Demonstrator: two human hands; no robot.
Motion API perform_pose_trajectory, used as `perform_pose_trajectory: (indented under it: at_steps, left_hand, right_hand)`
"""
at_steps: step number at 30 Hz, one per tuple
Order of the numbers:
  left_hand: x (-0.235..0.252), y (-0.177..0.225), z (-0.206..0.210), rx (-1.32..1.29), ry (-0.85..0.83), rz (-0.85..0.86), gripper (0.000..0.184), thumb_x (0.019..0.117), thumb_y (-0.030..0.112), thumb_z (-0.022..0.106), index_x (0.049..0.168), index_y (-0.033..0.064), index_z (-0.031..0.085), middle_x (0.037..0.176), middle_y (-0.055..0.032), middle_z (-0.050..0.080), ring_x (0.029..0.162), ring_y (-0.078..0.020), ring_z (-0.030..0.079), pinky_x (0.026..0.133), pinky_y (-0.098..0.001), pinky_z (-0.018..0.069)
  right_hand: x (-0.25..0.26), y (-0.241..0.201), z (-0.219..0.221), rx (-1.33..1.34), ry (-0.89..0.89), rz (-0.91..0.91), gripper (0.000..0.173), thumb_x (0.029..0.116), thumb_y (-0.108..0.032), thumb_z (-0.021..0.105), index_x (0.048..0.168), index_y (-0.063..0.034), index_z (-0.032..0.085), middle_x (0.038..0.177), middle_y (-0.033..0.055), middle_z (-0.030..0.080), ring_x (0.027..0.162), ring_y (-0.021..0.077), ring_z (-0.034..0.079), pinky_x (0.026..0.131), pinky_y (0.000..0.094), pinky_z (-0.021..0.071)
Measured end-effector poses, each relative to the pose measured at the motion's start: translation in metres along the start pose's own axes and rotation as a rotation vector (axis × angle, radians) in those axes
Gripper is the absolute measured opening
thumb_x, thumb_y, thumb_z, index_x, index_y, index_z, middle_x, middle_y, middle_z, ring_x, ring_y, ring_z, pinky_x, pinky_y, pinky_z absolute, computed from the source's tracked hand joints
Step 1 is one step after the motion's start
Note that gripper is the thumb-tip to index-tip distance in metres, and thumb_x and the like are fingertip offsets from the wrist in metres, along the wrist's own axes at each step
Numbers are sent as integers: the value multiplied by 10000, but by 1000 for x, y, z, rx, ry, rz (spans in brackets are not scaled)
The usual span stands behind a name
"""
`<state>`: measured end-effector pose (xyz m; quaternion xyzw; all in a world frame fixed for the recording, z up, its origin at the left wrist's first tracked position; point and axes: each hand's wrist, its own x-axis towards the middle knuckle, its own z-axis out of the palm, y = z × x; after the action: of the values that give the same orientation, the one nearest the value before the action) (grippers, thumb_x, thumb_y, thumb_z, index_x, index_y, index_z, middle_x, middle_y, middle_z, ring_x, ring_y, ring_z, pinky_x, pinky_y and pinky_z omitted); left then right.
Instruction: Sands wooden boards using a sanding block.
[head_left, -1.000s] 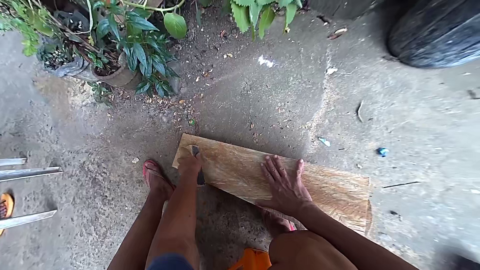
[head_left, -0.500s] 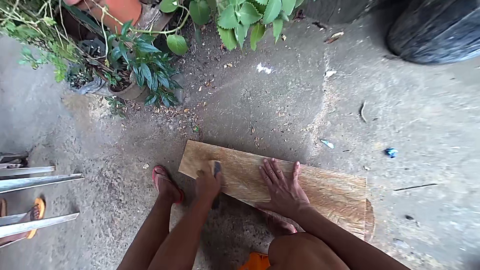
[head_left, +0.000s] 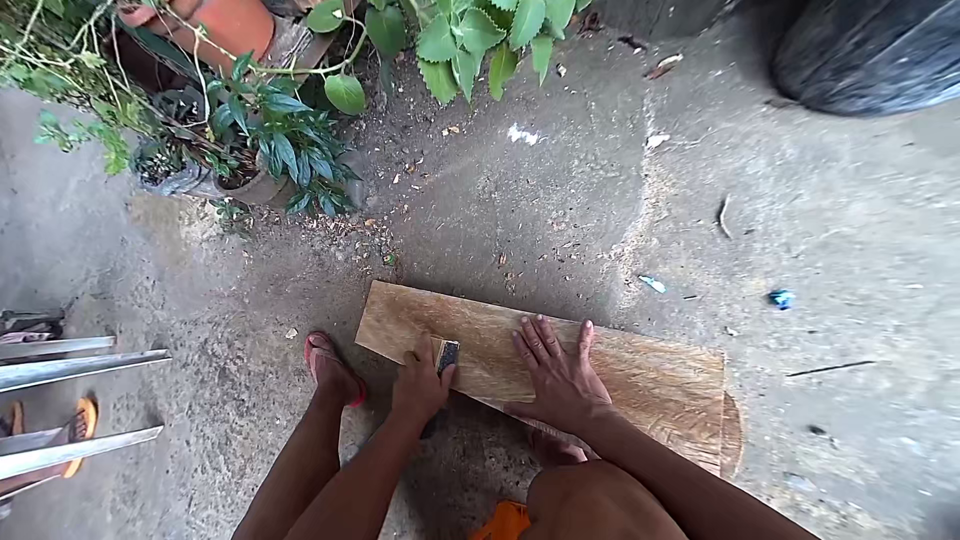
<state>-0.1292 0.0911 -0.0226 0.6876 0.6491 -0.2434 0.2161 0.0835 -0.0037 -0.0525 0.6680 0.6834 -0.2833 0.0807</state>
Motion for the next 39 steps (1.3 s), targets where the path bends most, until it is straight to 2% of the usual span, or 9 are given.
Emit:
perform_pose_trajectory:
  at_steps: [6,12,17,21,24,29,32,34,39]
  left_hand:
    - [73,-13,-18,-97,78,-272,873,1044,538,501,1664,146,28,1527,-330,419,1220,-463,627,992,-559,537]
    - [11,-17,13,-14,123,97,858,1011,532,558,1664,142,161,1415,-356,503,1161,-515,623,909,-604,554]
    - [66,-24,-14,-113,71,-267,891,1043,522,513,1662,113,20,1526,-334,421,1206,-462,636,987,-564,539]
    - [-8,15,9,-19,89,158,847,1011,507,571,1657,115,189,1412,-376,501,1138,-516,634,908,-597,556]
    - [-4,-3,16,23,142,269,836,989,556,579,1650,163,254,1366,-356,536,1118,-517,632,870,-606,556]
    - [64,-28,-16,-110,55,-220,881,1038,534,515,1667,153,30,1527,-337,419,1212,-481,625,985,-579,536]
    - [10,-19,7,-116,84,37,857,1017,515,552,1660,110,156,1448,-381,478,1180,-526,621,944,-620,544]
    - [-35,-21,25,-153,-2,160,847,1009,538,563,1664,166,177,1458,-352,473,1234,-517,581,964,-621,528]
    - [-71,-69,103,-588,63,-79,894,1001,491,594,1664,123,121,1478,-319,478,1202,-453,630,959,-577,553]
  right_hand:
    - [0,1,2,-9,16,3,1335,722,-948,496,1660,-83,105,1734,152,20,1601,344,-18,1110,820,-65]
    - [0,1,4,-8,44,-3,1332,719,-939,515,1658,-77,126,1730,164,47,1598,369,18,1109,824,-46]
    - [-1,2,5,-21,45,-2,1334,716,-947,505,1660,-88,120,1733,153,41,1600,355,11,1108,824,-54]
    - [0,0,4,-9,60,-6,1327,721,-938,513,1656,-74,139,1729,165,62,1598,367,27,1104,828,-47]
    - [1,1,3,-33,61,-2,1338,711,-946,512,1654,-68,150,1729,161,73,1598,367,32,1105,829,-44]
    - [2,-1,3,-47,41,11,1353,694,-963,505,1660,-91,131,1734,146,44,1601,349,4,1112,819,-69]
    - [4,-5,1,-55,39,21,1367,683,-968,512,1658,-84,139,1734,145,52,1599,361,8,1104,828,-60]
    - [3,-4,4,-68,58,29,1368,676,-977,501,1657,-88,156,1732,149,70,1598,368,25,1104,831,-54]
    - [4,2,21,-106,250,-22,1376,629,-1009,472,1632,-88,279,1700,178,217,1579,406,144,1102,847,-14]
